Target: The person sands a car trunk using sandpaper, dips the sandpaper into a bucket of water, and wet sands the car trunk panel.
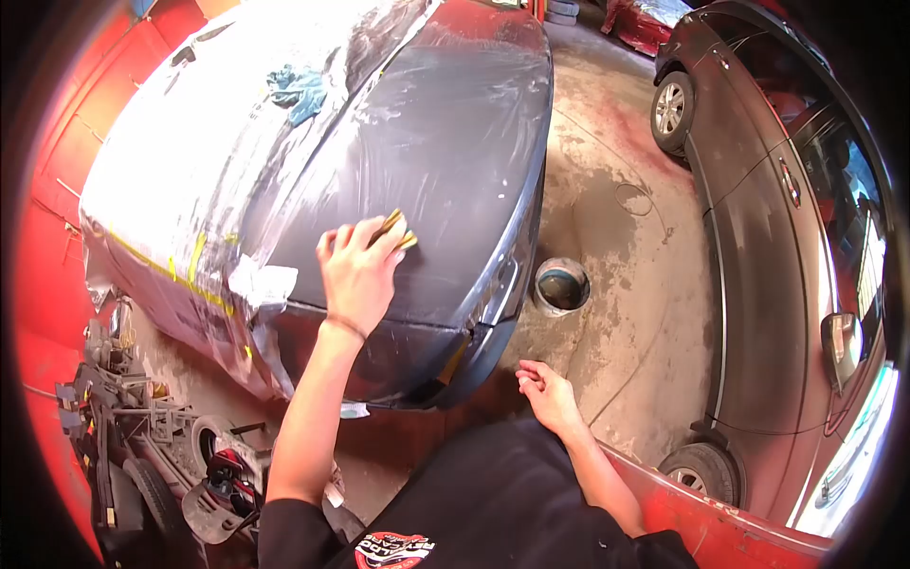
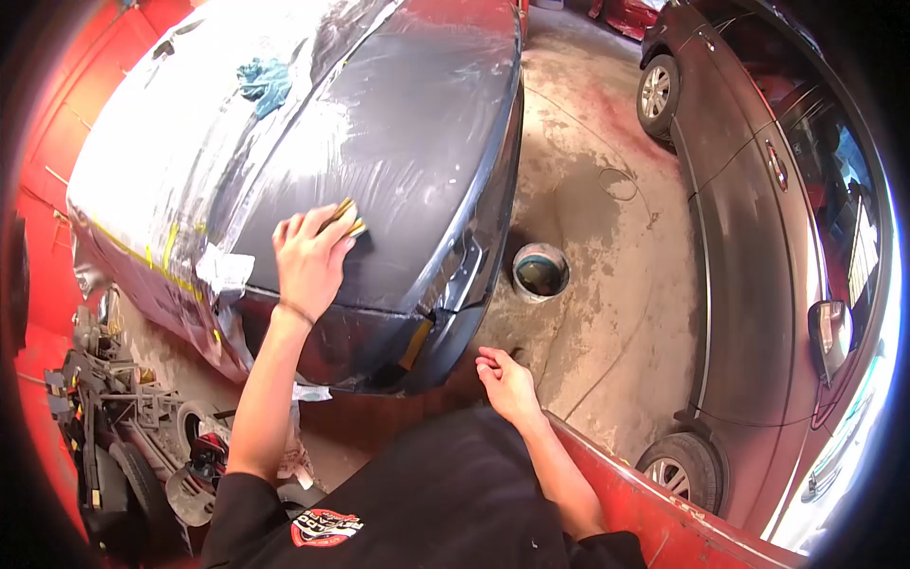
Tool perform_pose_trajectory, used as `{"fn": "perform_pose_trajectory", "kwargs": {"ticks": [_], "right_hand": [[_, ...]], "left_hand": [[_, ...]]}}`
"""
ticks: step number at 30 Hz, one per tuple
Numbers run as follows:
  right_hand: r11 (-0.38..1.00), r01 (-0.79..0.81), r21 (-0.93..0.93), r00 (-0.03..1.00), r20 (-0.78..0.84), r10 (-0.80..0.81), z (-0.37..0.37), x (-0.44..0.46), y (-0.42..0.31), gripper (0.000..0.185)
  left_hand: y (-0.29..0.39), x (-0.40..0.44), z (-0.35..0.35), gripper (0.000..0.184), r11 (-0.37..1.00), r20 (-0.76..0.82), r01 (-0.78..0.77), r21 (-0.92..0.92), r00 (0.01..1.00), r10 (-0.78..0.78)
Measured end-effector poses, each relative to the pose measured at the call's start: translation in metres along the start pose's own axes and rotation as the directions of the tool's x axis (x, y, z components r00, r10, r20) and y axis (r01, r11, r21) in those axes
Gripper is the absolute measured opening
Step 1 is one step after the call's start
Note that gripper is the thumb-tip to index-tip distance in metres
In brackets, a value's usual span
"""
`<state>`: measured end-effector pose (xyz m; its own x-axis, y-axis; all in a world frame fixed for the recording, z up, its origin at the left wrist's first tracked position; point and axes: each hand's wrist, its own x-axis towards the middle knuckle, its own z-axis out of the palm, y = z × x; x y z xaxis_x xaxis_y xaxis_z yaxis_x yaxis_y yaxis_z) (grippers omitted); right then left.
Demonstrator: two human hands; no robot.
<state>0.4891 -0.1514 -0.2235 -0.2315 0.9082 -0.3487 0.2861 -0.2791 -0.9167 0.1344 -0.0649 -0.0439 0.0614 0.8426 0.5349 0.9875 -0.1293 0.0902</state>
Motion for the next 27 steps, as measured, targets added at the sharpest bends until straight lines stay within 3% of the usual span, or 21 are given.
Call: {"fn": "perform_pose_trajectory", "kwargs": {"ticks": [4, 8, 11, 15, 19, 23, 27], "right_hand": [[1.000, 0.005, -0.002, 0.999, 0.035, -0.005, 0.013, 0.033, 0.012, 0.033], [0.883, 0.248, -0.398, 0.968, 0.138, -0.209, 0.009, 0.065, 0.057, 0.029], [0.836, 0.173, -0.521, 0.977, 0.198, -0.079, -0.016, 0.075, 0.096, 0.029], [0.859, 0.007, -0.512, 0.996, 0.079, 0.039, -0.050, 0.080, 0.160, 0.030], [0.885, -0.083, -0.458, 0.985, 0.097, 0.143, -0.074, 0.096, 0.178, 0.029], [0.907, -0.096, -0.410, 0.989, 0.066, 0.134, -0.087, 0.123, 0.170, 0.032], [0.962, -0.058, -0.268, 0.997, -0.064, 0.043, -0.095, 0.148, 0.174, 0.024]], "left_hand": [[0.000, 0.090, 0.043, 0.037, 0.999, 0.051, -0.027, 0.035, 0.998, 0.026], [-0.002, 0.076, 0.035, 0.038, 0.994, 0.058, -0.105, 0.006, 0.993, 0.104], [0.031, 0.024, -0.008, 0.045, 0.981, 0.188, -0.177, -0.086, 0.964, 0.190], [0.053, 0.012, -0.016, 0.045, 0.976, 0.232, -0.189, -0.112, 0.950, 0.211], [0.066, 0.093, 0.035, 0.041, 0.963, 0.229, -0.229, -0.145, 0.939, 0.258], [0.080, 0.221, 0.123, 0.036, 0.954, 0.211, -0.258, -0.151, 0.935, 0.286], [0.086, 0.362, 0.211, 0.036, 0.989, 0.295, -0.115, -0.095, 0.945, 0.139]]}}
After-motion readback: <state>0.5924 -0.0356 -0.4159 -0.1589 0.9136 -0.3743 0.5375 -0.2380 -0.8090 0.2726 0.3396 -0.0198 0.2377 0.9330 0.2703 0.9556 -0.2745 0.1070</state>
